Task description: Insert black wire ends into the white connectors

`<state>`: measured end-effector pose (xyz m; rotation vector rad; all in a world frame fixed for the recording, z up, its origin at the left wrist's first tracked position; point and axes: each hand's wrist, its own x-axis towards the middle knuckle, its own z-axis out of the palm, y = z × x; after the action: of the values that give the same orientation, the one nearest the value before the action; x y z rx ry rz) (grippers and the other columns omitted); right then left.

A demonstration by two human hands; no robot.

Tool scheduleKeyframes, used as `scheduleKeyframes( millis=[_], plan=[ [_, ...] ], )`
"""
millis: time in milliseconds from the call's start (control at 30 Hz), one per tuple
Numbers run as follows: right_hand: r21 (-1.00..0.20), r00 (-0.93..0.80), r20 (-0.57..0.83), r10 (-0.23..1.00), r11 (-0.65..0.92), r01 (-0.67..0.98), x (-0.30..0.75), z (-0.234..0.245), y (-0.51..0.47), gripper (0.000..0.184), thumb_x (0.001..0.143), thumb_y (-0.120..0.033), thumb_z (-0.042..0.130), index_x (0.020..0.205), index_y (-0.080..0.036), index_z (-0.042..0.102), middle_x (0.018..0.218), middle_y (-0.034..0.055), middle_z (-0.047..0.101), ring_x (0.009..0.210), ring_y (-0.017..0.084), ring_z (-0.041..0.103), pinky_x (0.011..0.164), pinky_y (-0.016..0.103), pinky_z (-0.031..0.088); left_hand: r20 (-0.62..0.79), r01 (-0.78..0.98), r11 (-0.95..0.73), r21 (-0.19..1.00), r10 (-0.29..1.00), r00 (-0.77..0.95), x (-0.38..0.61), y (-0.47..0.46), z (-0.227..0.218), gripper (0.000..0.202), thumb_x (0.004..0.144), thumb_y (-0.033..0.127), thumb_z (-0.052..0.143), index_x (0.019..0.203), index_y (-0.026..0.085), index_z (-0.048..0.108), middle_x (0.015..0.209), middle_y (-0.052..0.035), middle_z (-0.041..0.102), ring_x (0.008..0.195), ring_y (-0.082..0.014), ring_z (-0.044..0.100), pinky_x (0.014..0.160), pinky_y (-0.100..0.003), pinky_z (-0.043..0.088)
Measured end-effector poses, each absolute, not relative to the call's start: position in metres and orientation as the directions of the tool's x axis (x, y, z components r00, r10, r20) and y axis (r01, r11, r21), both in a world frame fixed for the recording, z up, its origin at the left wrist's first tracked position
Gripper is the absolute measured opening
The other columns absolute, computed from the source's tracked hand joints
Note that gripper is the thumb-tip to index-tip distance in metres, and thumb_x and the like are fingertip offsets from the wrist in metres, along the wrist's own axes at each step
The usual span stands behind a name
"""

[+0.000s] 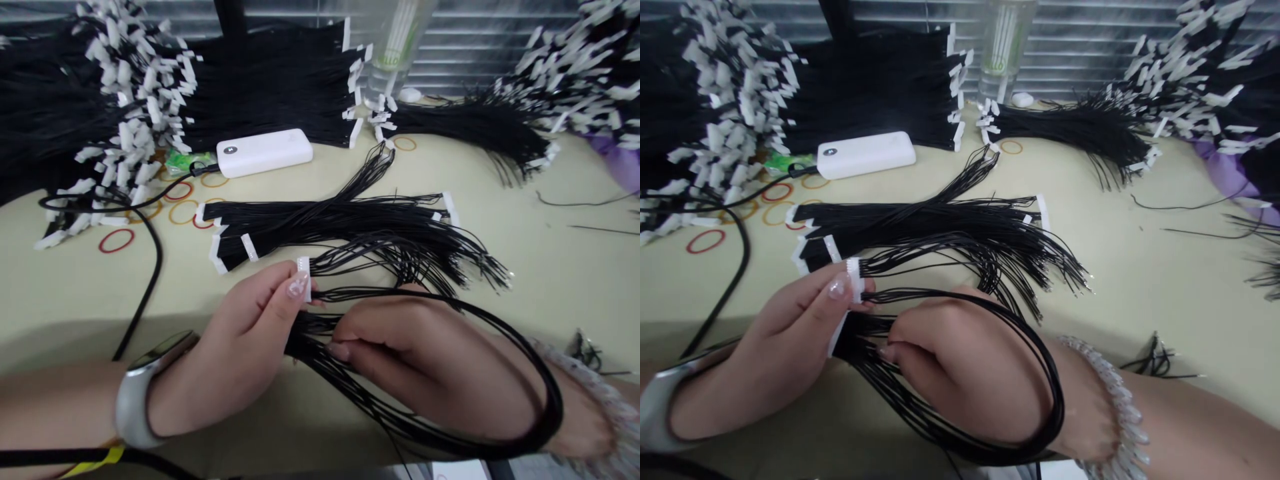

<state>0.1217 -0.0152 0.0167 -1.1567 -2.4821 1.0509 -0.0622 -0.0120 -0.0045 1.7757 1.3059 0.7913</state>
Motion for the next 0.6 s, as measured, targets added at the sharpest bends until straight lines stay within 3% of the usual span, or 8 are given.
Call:
scheduleKeyframes(
  millis=[333,600],
  plan=[
    [-0.683,-0.668,-0.114,0.736,0.43,0.59,0.1182,0.0156,-0.0177,0.022,0.086,-0.025,0.039,0.065,-0.02,0.043,0.063,-0.0079,0.05,0.059,0.005,0.043,0.055,0.018,0.031,0.015,0.455,-0.166,0.875,0.948,0.317,-0.0621,-0.0118,-0.005,0.029,0.09,0.032,0.031,0.069,0.02,0.046,0.065,0.0031,0.048,0.061,-0.0104,0.042,0.054,-0.022,0.036],
    [-0.675,-0.65,-0.124,0.75,0.416,0.61,0.1182,0.014,-0.0199,0.018,0.083,-0.024,0.043,0.066,-0.022,0.05,0.064,-0.0087,0.053,0.059,0.005,0.044,0.055,0.019,0.031,0.041,0.482,-0.208,0.851,0.941,0.335,-0.0627,-0.0122,-0.0068,0.03,0.091,0.033,0.03,0.066,0.02,0.042,0.062,0.004,0.044,0.058,-0.0094,0.039,0.052,-0.02,0.035]
  ],
)
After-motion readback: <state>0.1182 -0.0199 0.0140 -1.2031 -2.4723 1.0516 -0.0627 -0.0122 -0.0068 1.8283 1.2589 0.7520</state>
